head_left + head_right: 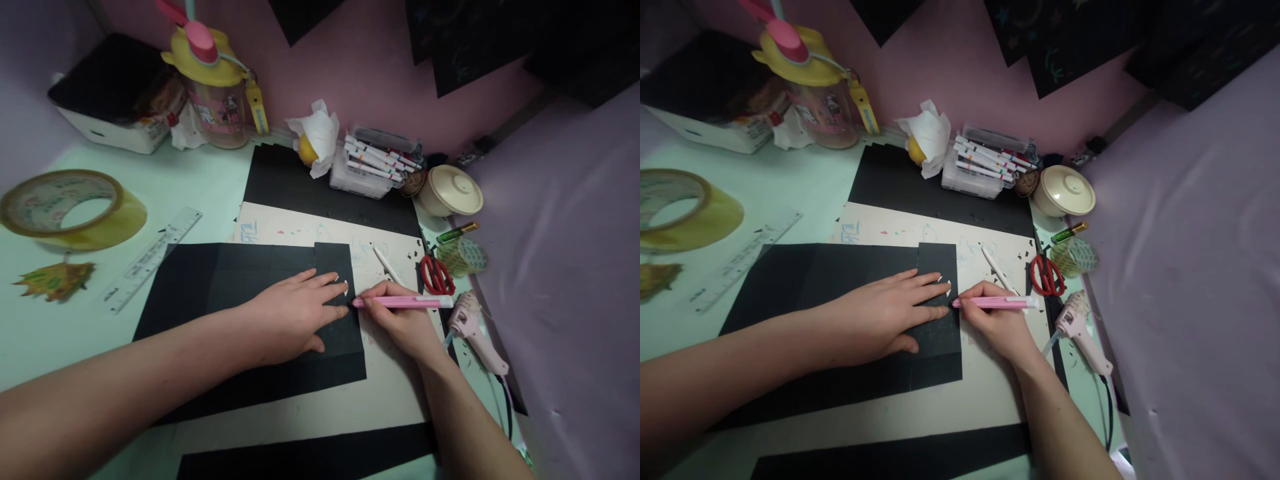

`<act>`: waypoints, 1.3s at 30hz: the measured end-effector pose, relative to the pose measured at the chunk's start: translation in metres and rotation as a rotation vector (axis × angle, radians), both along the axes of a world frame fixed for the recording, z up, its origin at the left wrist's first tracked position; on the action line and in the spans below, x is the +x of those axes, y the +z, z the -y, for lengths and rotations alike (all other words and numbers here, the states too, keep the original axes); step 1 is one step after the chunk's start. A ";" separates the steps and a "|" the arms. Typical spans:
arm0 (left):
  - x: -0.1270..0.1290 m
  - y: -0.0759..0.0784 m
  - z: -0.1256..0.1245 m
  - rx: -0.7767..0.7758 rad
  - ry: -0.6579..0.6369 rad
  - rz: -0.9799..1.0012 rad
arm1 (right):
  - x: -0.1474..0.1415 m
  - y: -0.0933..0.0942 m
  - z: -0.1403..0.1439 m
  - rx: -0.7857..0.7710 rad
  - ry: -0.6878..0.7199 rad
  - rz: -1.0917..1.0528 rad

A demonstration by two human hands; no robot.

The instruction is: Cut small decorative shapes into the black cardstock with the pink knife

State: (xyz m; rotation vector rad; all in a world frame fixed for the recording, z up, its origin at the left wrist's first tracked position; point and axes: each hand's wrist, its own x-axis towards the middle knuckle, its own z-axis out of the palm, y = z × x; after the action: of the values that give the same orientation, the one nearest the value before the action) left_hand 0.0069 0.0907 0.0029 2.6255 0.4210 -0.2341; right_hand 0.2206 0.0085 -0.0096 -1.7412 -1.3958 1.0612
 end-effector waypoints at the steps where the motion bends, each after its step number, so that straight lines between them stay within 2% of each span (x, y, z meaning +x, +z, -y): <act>1: 0.000 0.000 0.000 0.000 0.000 0.001 | 0.000 0.000 0.000 0.003 -0.001 0.002; 17: 0.000 0.001 0.000 -0.006 0.004 -0.009 | 0.004 -0.005 0.001 0.040 -0.059 0.002; 39: 0.000 0.001 0.000 0.000 0.008 0.020 | 0.001 0.000 0.001 0.008 0.008 0.020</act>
State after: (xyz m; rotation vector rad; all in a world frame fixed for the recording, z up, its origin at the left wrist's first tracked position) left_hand 0.0069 0.0906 0.0041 2.6230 0.4243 -0.2046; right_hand 0.2217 0.0080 -0.0095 -1.7460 -1.4182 1.0435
